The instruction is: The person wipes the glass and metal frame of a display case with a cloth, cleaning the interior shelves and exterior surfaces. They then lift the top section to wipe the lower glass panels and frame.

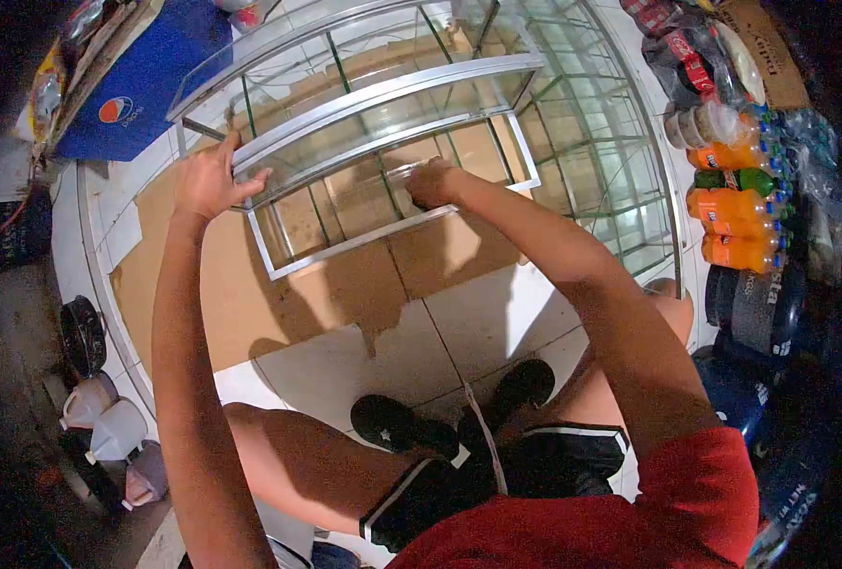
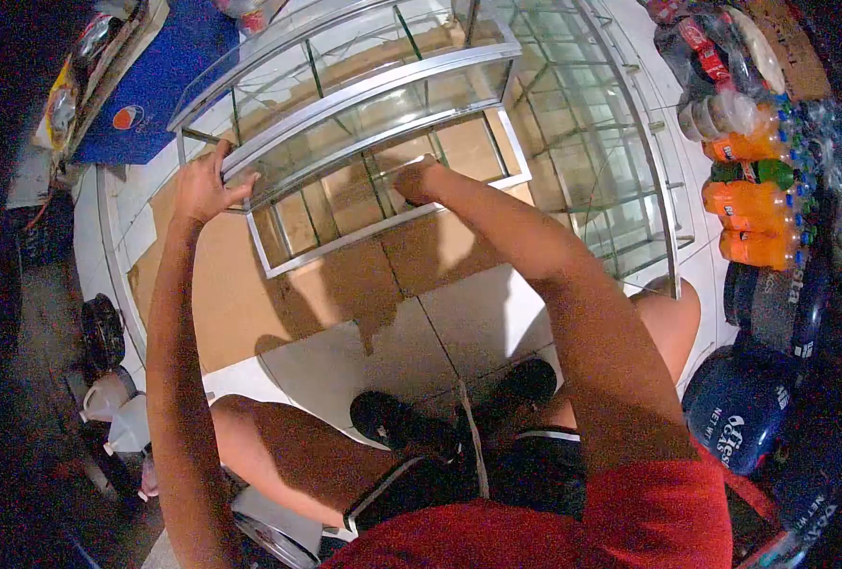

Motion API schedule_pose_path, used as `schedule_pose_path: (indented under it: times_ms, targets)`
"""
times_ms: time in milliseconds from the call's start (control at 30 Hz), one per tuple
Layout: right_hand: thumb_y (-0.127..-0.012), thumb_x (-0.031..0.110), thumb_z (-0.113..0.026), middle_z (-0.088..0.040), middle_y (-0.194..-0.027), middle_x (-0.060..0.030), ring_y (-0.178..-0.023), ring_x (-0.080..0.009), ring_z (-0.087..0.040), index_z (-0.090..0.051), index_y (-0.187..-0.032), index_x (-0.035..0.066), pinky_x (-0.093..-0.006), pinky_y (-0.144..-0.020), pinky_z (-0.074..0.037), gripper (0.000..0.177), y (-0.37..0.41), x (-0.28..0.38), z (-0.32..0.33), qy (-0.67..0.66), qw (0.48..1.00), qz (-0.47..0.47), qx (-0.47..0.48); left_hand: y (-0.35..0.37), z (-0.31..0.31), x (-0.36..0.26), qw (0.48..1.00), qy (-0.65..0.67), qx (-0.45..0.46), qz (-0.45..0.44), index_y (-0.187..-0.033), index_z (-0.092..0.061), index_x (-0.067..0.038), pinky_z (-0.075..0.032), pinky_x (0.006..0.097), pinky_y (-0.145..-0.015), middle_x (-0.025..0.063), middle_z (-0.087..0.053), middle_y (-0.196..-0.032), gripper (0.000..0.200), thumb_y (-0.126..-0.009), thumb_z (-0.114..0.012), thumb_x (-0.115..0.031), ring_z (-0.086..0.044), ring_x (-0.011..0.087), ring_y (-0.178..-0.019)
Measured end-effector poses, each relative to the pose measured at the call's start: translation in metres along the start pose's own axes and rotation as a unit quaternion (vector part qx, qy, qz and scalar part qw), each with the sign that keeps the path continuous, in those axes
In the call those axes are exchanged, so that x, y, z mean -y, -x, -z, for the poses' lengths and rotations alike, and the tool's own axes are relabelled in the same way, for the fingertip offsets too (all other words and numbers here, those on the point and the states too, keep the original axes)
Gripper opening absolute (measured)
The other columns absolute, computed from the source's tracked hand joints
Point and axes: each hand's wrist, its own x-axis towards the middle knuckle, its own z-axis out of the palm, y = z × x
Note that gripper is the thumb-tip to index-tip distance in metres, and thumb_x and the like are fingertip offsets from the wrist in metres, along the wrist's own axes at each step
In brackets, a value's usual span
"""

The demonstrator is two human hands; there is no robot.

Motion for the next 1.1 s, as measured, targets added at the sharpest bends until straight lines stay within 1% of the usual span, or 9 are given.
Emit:
schedule_pose_path:
  times_ms: [233, 333, 433, 567, 667, 733, 833, 867, 1100]
  targets:
    - [-0.085, 0.019, -0.052, -0.064, -0.107, -0.0058, -0.105, -0.0219, -0.057, -0.065, -0.102, 0.013, -0.0452, -0.081, -0.043, 0.022, -0.011, -0.005, -0.011, 0.118, 0.992, -0.016, -0.044, 0.000, 0.004, -0.003, 1.000, 0.019, -0.002, 0.011, -0.105, -0.055, -0.005, -0.050, 0.0428, -0.065, 0.0164, -0.065, -0.082, 0.064, -0.067, -0.066, -0.055, -0.064, 0.0333, -0.075]
    - [-0.082, 0.019, -0.053, -0.062, -0.106, -0.0112, -0.108, -0.0231, -0.054, -0.064, -0.100, 0.008, -0.0426, -0.081, -0.044, 0.023, -0.020, -0.014, -0.013, 0.077, 0.976, -0.073, -0.191, -0.001, 0.007, -0.005, 1.000, 0.017, 0.021, 0.015, -0.107, -0.055, -0.005, -0.050, 0.0429, -0.065, 0.0168, -0.065, -0.081, 0.065, -0.067, -0.066, -0.055, -0.064, 0.0337, -0.074]
    - [-0.084, 0.018, -0.050, -0.059, -0.111, -0.0148, -0.110, -0.0253, -0.053, -0.062, -0.103, 0.008, -0.0439, -0.084, -0.044, 0.025, -0.013, -0.007, 0.018, -0.049, 0.988, -0.130, -0.067, 0.000, 0.007, -0.006, 1.000, 0.024, -0.003, 0.008, -0.106, -0.055, -0.005, -0.050, 0.0427, -0.065, 0.0166, -0.065, -0.080, 0.065, -0.067, -0.066, -0.055, -0.064, 0.0336, -0.073]
    - [-0.084, 0.015, -0.048, -0.057, -0.114, -0.0191, -0.108, -0.0304, -0.054, -0.059, -0.109, 0.006, -0.0469, -0.085, -0.044, 0.029, -0.016, -0.002, -0.001, -0.136, 0.953, -0.194, -0.190, 0.001, 0.001, -0.002, 1.000, 0.020, 0.011, 0.011, -0.107, -0.055, -0.005, -0.050, 0.0425, -0.065, 0.0164, -0.065, -0.080, 0.065, -0.067, -0.065, -0.055, -0.064, 0.0337, -0.072]
    - [-0.085, 0.015, -0.046, -0.057, -0.113, -0.0194, -0.105, -0.0329, -0.055, -0.055, -0.115, 0.007, -0.0484, -0.087, -0.043, 0.033, -0.043, -0.024, -0.026, -0.005, 0.973, -0.134, -0.186, -0.003, 0.002, -0.002, 1.000, -0.003, 0.025, 0.015, -0.106, -0.055, -0.005, -0.050, 0.0420, -0.064, 0.0163, -0.065, -0.080, 0.065, -0.067, -0.065, -0.057, -0.064, 0.0331, -0.071]
    - [-0.084, 0.020, -0.049, -0.057, -0.113, -0.0178, -0.104, -0.0323, -0.055, -0.055, -0.117, 0.007, -0.0448, -0.088, -0.044, 0.036, -0.037, -0.025, -0.001, -0.300, 0.910, -0.177, -0.226, 0.000, 0.004, -0.004, 1.000, 0.004, -0.013, -0.003, -0.107, -0.055, -0.006, -0.050, 0.0415, -0.063, 0.0166, -0.065, -0.080, 0.067, -0.067, -0.065, -0.058, -0.064, 0.0328, -0.070]
    - [-0.083, 0.026, -0.052, -0.057, -0.114, -0.0163, -0.104, -0.0319, -0.054, -0.056, -0.116, 0.009, -0.0416, -0.090, -0.044, 0.037, -0.079, -0.050, -0.011, -0.257, 0.876, -0.102, -0.396, 0.000, -0.003, 0.003, 1.000, 0.000, -0.009, 0.000, -0.108, -0.055, -0.005, -0.050, 0.0412, -0.063, 0.0168, -0.065, -0.080, 0.069, -0.066, -0.065, -0.059, -0.064, 0.0324, -0.070]
    - [-0.083, 0.030, -0.054, -0.056, -0.116, -0.0132, -0.106, -0.0309, -0.053, -0.054, -0.118, 0.010, -0.0427, -0.090, -0.043, 0.041, -0.158, -0.074, -0.065, -0.525, 0.671, -0.031, -0.522, -0.001, 0.001, 0.000, 1.000, -0.002, -0.005, -0.003, -0.111, -0.055, -0.004, -0.051, 0.0413, -0.062, 0.0163, -0.065, -0.078, 0.072, -0.066, -0.065, -0.059, -0.064, 0.0325, -0.069]
    - [-0.085, 0.033, -0.051, -0.055, -0.119, -0.0114, -0.109, -0.0296, -0.051, -0.051, -0.121, 0.011, -0.0434, -0.094, -0.041, 0.042, -0.174, -0.073, -0.050, -0.802, 0.372, 0.049, -0.465, 0.000, -0.006, 0.005, 1.000, -0.003, -0.027, -0.012, -0.111, -0.056, -0.003, -0.051, 0.0417, -0.061, 0.0157, -0.065, -0.074, 0.072, -0.067, -0.065, -0.059, -0.065, 0.0323, -0.066]
